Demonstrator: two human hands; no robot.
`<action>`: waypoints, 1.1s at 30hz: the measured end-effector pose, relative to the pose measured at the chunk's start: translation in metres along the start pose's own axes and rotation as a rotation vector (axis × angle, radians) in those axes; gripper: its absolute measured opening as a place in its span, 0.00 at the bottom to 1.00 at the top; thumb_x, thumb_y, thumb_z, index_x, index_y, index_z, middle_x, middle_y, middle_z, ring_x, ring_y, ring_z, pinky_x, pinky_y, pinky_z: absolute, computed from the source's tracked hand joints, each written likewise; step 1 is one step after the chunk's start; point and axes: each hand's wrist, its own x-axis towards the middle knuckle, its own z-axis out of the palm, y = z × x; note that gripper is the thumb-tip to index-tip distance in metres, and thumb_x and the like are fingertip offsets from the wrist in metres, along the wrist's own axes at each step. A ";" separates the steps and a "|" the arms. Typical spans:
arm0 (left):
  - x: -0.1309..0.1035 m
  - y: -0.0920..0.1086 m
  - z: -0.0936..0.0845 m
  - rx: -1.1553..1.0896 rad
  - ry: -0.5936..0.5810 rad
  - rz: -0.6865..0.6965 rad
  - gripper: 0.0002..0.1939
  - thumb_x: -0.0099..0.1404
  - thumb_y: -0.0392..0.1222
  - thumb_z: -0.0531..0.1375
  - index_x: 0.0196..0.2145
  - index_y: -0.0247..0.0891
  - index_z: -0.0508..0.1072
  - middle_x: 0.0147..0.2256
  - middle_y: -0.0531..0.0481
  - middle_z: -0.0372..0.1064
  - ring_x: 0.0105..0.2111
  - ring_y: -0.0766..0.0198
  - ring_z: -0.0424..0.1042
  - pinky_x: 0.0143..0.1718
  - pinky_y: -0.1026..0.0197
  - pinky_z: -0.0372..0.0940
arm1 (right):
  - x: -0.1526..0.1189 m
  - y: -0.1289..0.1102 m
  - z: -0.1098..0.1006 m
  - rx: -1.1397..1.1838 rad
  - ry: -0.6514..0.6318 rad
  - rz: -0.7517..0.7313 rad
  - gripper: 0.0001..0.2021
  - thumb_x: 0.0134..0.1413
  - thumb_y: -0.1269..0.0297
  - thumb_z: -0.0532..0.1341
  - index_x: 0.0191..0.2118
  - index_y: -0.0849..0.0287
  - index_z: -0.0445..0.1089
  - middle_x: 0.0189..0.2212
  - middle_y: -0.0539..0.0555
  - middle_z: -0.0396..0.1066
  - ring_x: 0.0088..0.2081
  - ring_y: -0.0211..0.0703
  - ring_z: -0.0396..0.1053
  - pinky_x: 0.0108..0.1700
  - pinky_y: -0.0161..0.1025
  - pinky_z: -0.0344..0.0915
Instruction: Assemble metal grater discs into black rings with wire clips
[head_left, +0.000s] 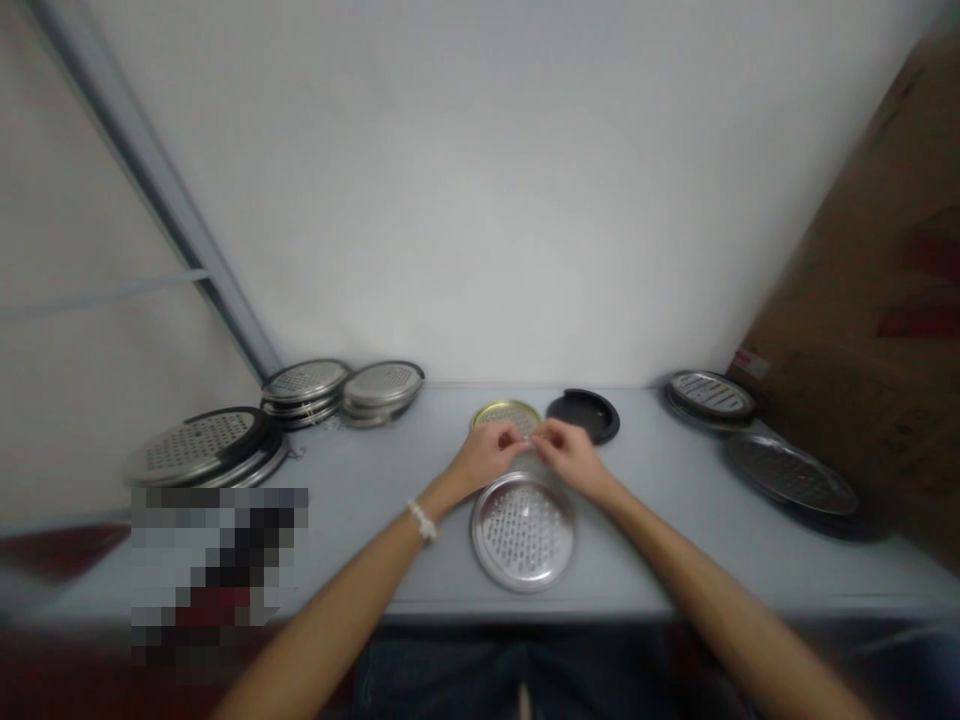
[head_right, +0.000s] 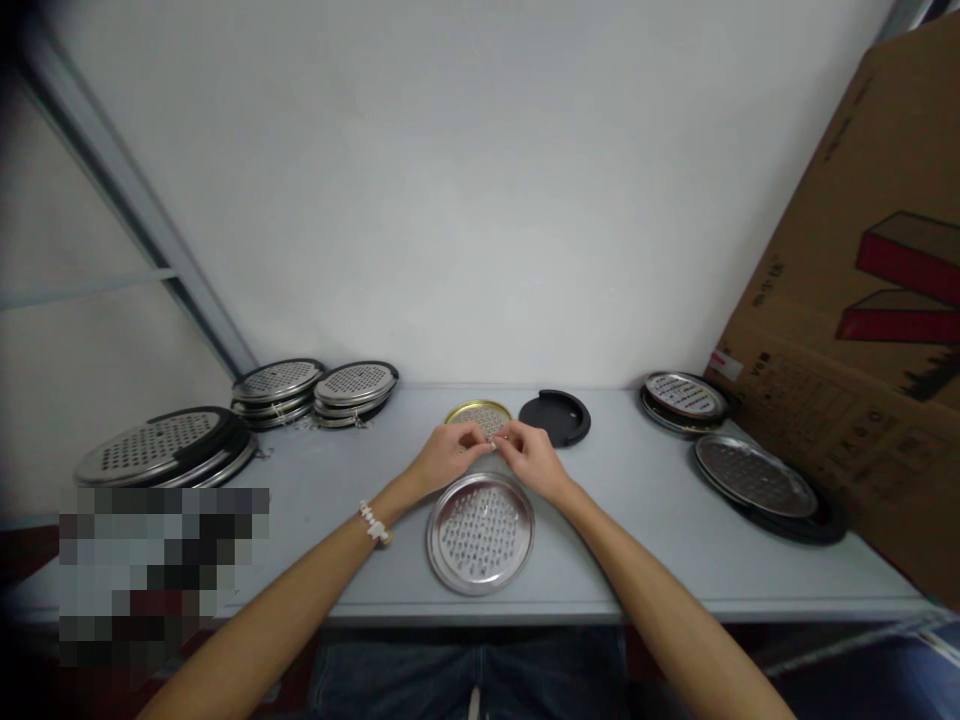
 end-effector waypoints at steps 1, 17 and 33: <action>0.000 -0.001 0.000 0.021 0.013 -0.012 0.08 0.64 0.41 0.63 0.28 0.36 0.75 0.28 0.50 0.74 0.29 0.63 0.70 0.34 0.61 0.64 | 0.000 -0.001 -0.001 0.002 -0.018 -0.006 0.09 0.59 0.60 0.60 0.31 0.60 0.72 0.19 0.49 0.68 0.24 0.38 0.63 0.27 0.34 0.57; 0.001 -0.004 -0.001 0.121 -0.007 0.040 0.08 0.63 0.41 0.64 0.28 0.36 0.77 0.29 0.48 0.75 0.31 0.62 0.71 0.36 0.60 0.64 | -0.001 -0.002 -0.001 -0.020 -0.068 -0.040 0.09 0.59 0.63 0.59 0.31 0.59 0.72 0.21 0.49 0.70 0.24 0.39 0.64 0.28 0.34 0.58; 0.000 -0.006 0.000 0.143 -0.007 0.060 0.06 0.64 0.38 0.63 0.29 0.36 0.76 0.31 0.47 0.75 0.32 0.61 0.71 0.37 0.60 0.64 | -0.001 0.003 0.001 -0.084 -0.073 -0.082 0.09 0.60 0.63 0.59 0.32 0.60 0.73 0.22 0.49 0.69 0.25 0.39 0.63 0.28 0.34 0.55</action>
